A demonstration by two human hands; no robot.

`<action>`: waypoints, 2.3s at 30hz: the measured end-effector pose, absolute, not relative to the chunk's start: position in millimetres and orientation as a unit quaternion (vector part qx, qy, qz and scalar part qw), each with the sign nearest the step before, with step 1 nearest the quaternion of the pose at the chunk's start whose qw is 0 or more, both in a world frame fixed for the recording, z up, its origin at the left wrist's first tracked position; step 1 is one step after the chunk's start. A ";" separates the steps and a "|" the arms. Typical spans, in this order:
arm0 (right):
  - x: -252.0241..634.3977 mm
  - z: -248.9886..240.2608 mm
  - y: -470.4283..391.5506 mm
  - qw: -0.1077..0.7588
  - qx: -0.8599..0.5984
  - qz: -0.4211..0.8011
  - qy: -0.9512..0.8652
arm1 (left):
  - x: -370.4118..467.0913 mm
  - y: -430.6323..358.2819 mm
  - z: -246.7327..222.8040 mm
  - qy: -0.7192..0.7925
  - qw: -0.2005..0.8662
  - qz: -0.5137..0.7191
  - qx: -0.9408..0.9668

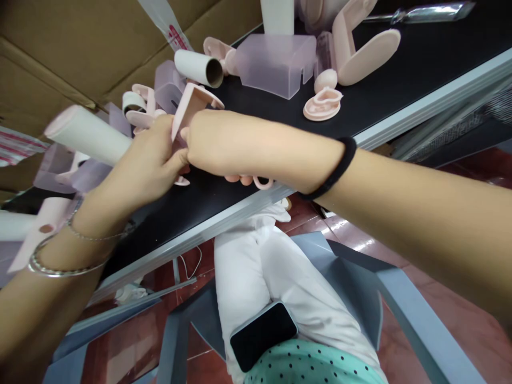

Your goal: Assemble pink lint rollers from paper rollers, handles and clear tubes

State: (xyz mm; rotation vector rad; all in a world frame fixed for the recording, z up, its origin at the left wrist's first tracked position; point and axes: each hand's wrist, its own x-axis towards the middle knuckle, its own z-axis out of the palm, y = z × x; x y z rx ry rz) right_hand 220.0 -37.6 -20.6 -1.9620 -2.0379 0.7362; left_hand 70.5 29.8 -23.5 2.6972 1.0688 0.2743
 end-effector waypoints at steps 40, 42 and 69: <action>228.0 -85.4 -51.9 0.474 -0.524 -0.089 -0.702 | 61.6 -2.3 -40.9 0.122 0.339 0.368 0.857; 228.8 -85.4 -53.5 0.480 -0.528 -0.088 -0.695 | 61.5 -6.6 -36.4 0.129 0.269 0.367 0.881; 205.5 -11.7 -119.3 0.102 -0.535 -0.244 -0.802 | 60.8 -14.0 -38.6 0.219 0.456 0.579 0.640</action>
